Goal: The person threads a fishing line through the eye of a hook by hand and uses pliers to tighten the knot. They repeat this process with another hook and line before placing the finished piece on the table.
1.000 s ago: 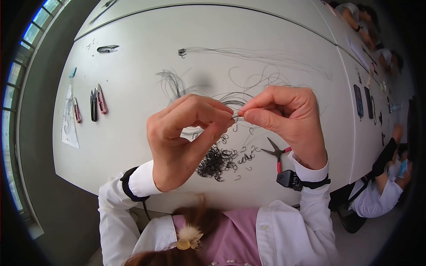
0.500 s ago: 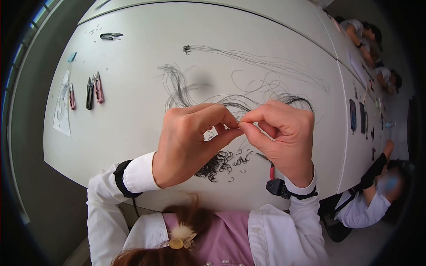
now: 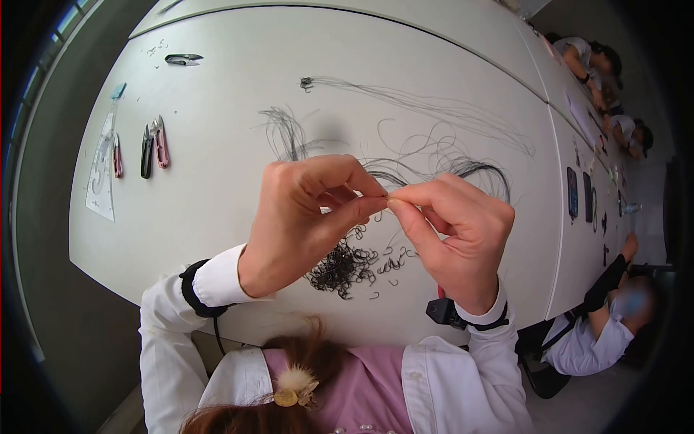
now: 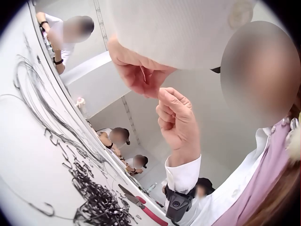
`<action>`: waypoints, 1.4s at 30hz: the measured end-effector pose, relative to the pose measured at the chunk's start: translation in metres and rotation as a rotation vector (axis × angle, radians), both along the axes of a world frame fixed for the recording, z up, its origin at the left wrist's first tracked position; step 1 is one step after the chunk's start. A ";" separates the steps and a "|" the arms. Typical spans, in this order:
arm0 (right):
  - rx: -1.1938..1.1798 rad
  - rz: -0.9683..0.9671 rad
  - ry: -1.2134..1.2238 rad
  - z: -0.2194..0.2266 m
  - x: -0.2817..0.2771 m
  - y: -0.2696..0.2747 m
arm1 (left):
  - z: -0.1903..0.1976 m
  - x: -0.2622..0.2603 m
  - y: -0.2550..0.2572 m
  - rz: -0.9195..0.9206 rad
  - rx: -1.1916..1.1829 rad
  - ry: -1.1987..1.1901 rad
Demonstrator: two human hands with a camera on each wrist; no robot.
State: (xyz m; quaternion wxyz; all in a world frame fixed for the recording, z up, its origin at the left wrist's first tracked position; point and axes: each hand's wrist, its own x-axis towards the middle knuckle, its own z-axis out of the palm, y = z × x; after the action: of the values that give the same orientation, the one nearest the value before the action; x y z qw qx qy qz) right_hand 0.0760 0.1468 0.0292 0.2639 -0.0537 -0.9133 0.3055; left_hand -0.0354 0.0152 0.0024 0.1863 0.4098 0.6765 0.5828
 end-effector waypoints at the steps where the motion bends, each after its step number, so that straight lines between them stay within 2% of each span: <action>1: 0.017 -0.012 0.031 -0.001 0.000 0.000 | -0.002 -0.005 0.000 -0.072 0.027 -0.288; 2: 0.035 -0.024 0.062 -0.001 0.000 0.001 | -0.003 -0.009 0.001 -0.145 0.054 -0.575; 4: 0.049 -0.021 0.060 0.000 0.001 0.001 | 0.000 -0.013 0.001 -0.191 0.077 -0.665; 6: 0.061 -0.021 0.055 0.000 0.001 0.000 | 0.001 -0.015 0.000 -0.194 -0.005 -0.770; 21: 0.108 -0.010 0.076 -0.005 0.000 -0.002 | 0.000 -0.012 0.001 -0.205 0.005 -0.827; 33: 0.238 0.015 0.037 -0.010 0.002 -0.002 | -0.003 -0.013 0.002 -0.200 -0.063 -0.841; 42: 0.397 0.078 -0.049 -0.008 0.004 0.000 | -0.003 -0.012 0.002 -0.227 -0.030 -0.784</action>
State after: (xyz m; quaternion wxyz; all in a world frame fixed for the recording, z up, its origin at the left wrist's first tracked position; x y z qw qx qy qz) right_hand 0.0801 0.1465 0.0207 0.2350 0.0273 -0.9631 0.1282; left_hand -0.0470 0.0173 -0.0009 0.4991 0.2259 0.5134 0.6605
